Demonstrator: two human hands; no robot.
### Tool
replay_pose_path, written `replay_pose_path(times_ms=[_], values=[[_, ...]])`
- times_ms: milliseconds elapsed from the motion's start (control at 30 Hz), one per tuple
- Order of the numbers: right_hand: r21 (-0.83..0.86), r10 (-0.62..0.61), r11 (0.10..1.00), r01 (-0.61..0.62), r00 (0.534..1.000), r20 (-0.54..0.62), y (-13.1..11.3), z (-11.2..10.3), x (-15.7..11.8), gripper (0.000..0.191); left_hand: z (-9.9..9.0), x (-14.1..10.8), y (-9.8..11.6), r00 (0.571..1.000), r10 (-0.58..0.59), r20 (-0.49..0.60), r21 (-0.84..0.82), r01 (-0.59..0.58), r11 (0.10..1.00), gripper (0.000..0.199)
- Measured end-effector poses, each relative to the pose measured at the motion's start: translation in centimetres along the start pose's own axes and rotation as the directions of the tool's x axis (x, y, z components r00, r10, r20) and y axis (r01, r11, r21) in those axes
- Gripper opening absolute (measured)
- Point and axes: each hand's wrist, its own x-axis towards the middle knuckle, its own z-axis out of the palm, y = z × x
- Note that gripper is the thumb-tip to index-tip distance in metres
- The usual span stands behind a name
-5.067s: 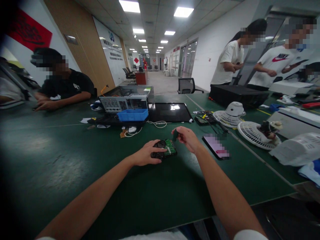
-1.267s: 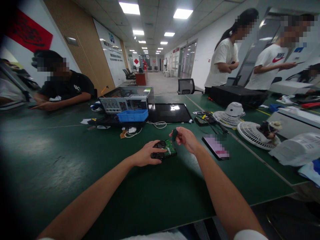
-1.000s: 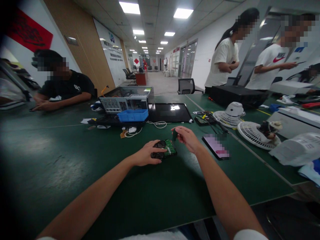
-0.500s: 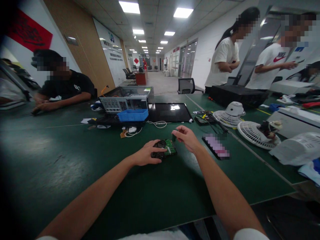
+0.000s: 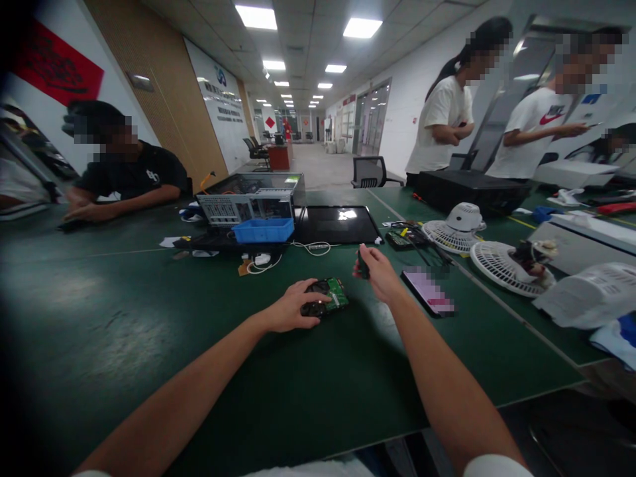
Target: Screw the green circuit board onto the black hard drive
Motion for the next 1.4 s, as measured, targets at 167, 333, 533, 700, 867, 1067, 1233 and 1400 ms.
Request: replay_pose_path(times_ms=[167, 333, 533, 700, 867, 1067, 1233, 1400], values=[[-0.349, 0.219, 0.913, -0.209, 0.976, -0.01, 1.5, -0.4, 0.2, 0.048, -0.2, -0.1, 0.4, 0.999, -0.037, -0.022, -0.03, 0.037, 0.999, 0.075], [-0.616, 0.275, 0.762, -0.199, 0.961, 0.03, 2.3, -0.1, -0.1, 0.04, 0.0, 0.9, 1.0, 0.992, -0.11, -0.055, 0.035, 0.112, 0.993, 0.109], [-0.686, 0.309, 0.699, -0.2, 0.95, 0.038, 2.9, 0.2, -0.1, 0.036, 0.3, 1.8, 1.6, 0.983, -0.148, -0.11, 0.083, 0.157, 0.984, 0.114], [-0.637, 0.304, 0.741, -0.214, 0.952, 0.035, 3.0, 0.6, -0.2, 0.045, 0.3, 1.4, 2.0, 0.985, -0.112, -0.131, 0.074, 0.122, 0.99, 0.112], [-0.517, 0.349, 0.815, -0.261, 0.934, 0.079, 2.8, 0.5, -0.2, 0.046, 0.1, 1.3, 2.6, 0.985, -0.08, -0.155, 0.048, 0.089, 0.995, 0.109], [-0.381, 0.413, 0.866, -0.324, 0.893, 0.18, 2.7, 0.1, -0.1, 0.036, -0.5, 1.1, 3.3, 0.98, -0.074, -0.184, -0.002, 0.075, 0.997, 0.106], [-0.308, 0.444, 0.879, -0.363, 0.859, 0.255, 3.1, 0.4, -0.3, 0.034, -0.7, 1.0, 3.7, 0.98, -0.049, -0.195, -0.002, 0.049, 0.999, 0.105], [-0.268, 0.474, 0.872, -0.41, 0.842, 0.256, 3.6, 0.7, -0.4, 0.03, -0.6, 1.0, 3.8, 0.982, -0.043, -0.182, 0.023, 0.048, 0.999, 0.106]])
